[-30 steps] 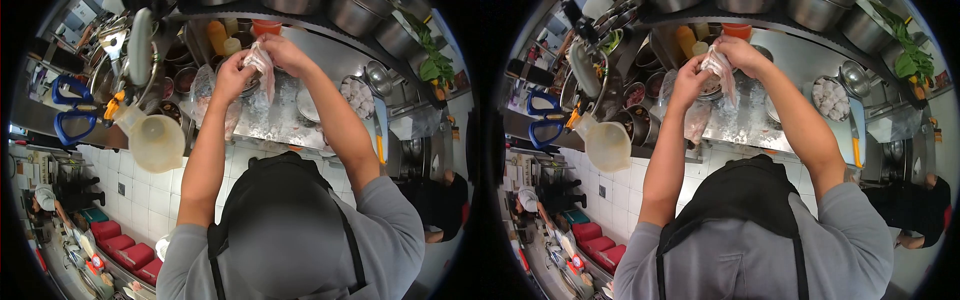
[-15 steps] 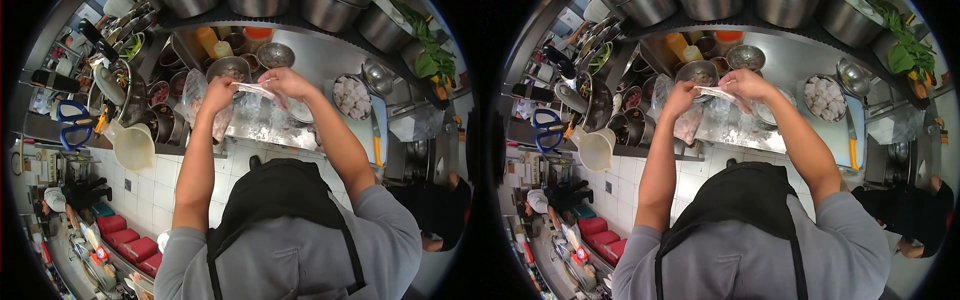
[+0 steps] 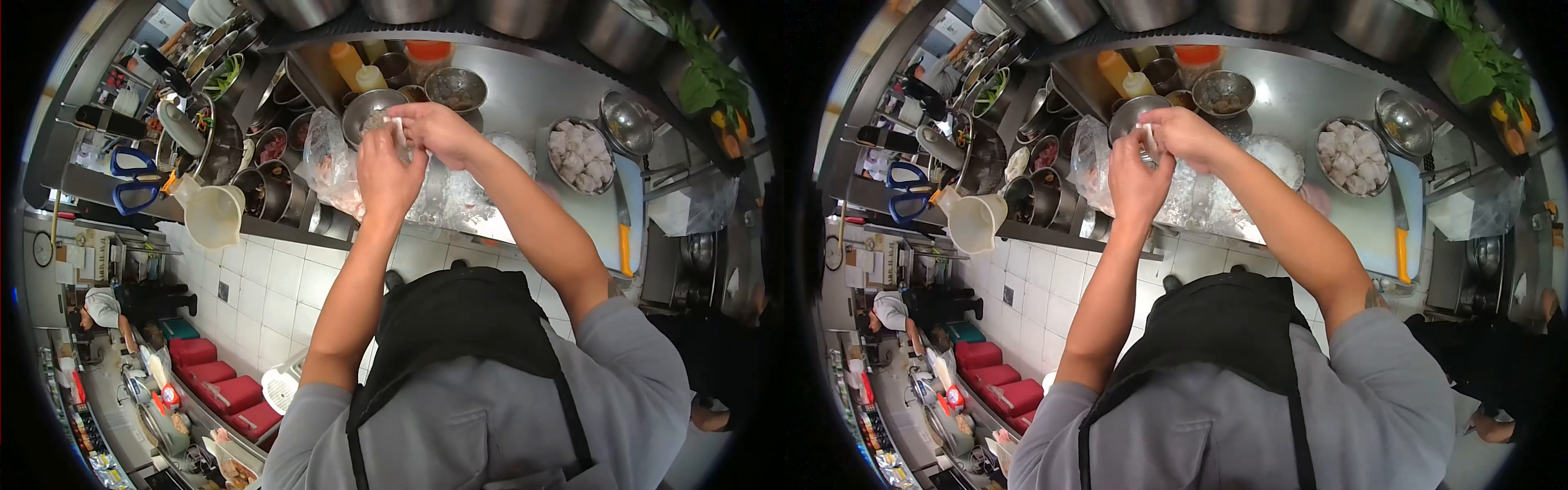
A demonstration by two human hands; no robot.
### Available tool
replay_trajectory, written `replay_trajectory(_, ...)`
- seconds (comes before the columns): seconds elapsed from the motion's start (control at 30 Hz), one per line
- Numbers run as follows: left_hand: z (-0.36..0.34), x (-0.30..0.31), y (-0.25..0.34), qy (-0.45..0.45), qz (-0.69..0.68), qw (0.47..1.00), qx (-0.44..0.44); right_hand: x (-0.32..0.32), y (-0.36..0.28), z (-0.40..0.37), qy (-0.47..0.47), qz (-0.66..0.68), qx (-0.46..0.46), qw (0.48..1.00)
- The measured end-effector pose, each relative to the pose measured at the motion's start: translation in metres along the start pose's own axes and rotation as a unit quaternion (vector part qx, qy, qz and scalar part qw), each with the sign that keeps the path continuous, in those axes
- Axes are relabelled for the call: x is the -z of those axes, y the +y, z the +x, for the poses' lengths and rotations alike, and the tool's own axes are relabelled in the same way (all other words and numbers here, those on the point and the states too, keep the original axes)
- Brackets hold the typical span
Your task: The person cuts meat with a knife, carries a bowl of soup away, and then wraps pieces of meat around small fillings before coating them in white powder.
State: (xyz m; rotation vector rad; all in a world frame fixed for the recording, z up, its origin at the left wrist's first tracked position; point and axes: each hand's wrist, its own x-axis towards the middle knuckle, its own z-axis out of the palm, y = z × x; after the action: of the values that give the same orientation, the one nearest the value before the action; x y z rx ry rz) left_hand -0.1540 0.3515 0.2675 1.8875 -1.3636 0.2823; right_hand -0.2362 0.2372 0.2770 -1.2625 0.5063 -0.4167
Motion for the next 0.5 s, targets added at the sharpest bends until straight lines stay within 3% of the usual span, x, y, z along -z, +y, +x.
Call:
replay_trajectory(0.07, 0.006, -0.009, 0.0, 0.009, -0.023, 1.0, 0.012, -0.01, -0.032, -0.012, 0.037, -0.144, -0.028, 0.989)
replay_trajectory(0.1, 0.01, -0.015, -0.001, 0.01, -0.032, 0.999, 0.014, -0.002, -0.034, -0.01, 0.007, -0.159, -0.028, 0.987)
replay_trajectory(0.2, 0.022, -0.029, 0.002, -0.01, -0.04, 0.999, 0.012, 0.007, -0.042, -0.003, 0.037, -0.278, -0.027, 0.959)
replay_trajectory(0.23, 0.027, -0.034, 0.003, -0.016, -0.039, 0.999, 0.012, 0.005, -0.058, -0.01, 0.041, -0.317, -0.074, 0.945)
replay_trajectory(0.33, 0.037, -0.051, 0.002, 0.004, -0.047, 0.999, 0.018, 0.031, -0.034, 0.025, 0.015, -0.286, -0.027, 0.958)
replay_trajectory(0.37, 0.041, -0.053, 0.002, -0.006, -0.057, 0.997, 0.047, 0.042, -0.031, 0.037, 0.021, -0.291, -0.051, 0.955)
replay_trajectory(0.43, 0.049, -0.059, 0.001, -0.028, -0.077, 0.991, 0.107, 0.059, -0.025, 0.051, -0.02, -0.41, 0.063, 0.91)
replay_trajectory(0.5, 0.064, -0.059, -0.011, -0.132, -0.139, 0.97, 0.148, 0.062, -0.031, 0.045, -0.006, -0.483, 0.052, 0.874)
